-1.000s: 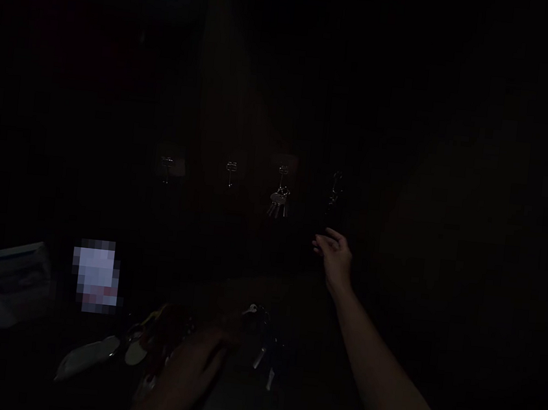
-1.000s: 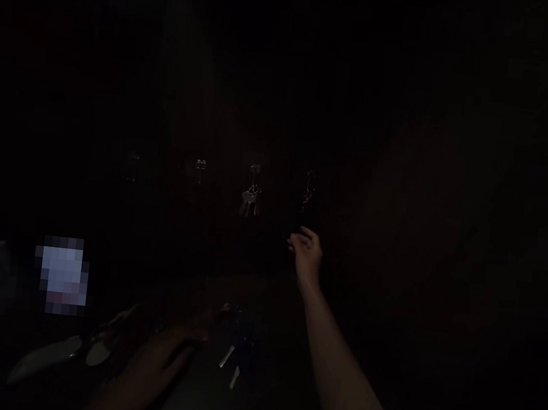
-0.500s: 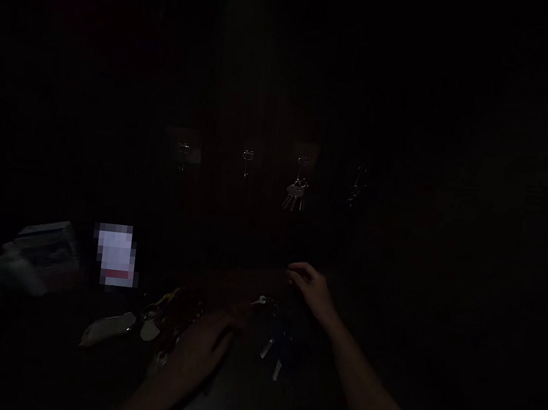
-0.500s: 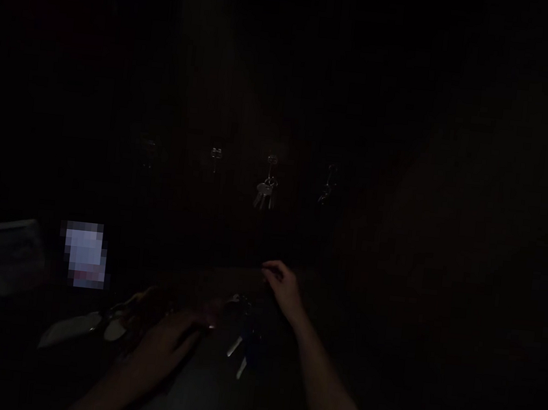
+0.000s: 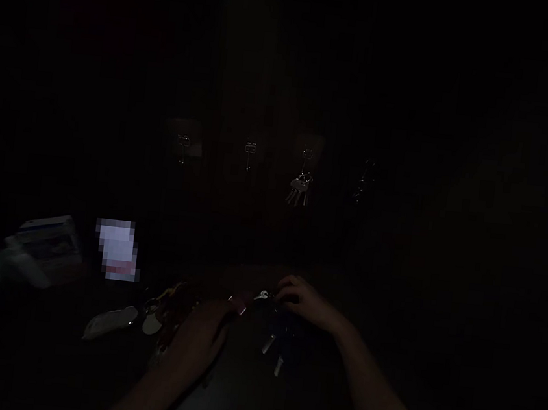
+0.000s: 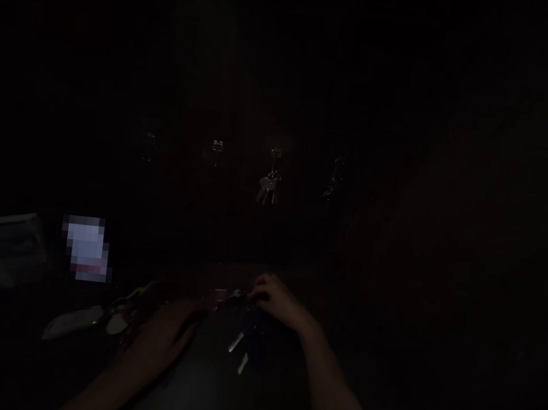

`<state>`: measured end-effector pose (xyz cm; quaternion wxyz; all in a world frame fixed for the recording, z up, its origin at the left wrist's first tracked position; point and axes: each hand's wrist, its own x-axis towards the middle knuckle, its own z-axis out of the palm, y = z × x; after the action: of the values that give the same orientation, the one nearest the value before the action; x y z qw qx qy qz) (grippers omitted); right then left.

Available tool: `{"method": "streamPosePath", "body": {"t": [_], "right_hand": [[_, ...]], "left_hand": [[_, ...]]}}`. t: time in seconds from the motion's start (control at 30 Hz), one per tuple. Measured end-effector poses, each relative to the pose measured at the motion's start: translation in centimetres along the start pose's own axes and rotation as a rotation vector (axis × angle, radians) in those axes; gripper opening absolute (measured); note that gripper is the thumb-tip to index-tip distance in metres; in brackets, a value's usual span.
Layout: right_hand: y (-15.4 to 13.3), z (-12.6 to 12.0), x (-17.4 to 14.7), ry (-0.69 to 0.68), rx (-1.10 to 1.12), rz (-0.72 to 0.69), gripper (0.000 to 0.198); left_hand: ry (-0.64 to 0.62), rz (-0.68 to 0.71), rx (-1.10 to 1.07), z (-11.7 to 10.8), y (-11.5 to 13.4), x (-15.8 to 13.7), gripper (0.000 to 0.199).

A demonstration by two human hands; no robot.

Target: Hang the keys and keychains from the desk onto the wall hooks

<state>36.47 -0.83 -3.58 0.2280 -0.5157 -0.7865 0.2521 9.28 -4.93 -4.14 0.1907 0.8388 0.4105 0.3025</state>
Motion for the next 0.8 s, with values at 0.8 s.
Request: {"method": "streamPosePath", "body": {"t": [0.8], "right_hand": [[-4.9,1.5,0.8,0.273,0.616,0.055,0.025]], "left_hand": [[0.165,-0.032,0.022,0.8,-1.2,-0.3,0.034]]}}
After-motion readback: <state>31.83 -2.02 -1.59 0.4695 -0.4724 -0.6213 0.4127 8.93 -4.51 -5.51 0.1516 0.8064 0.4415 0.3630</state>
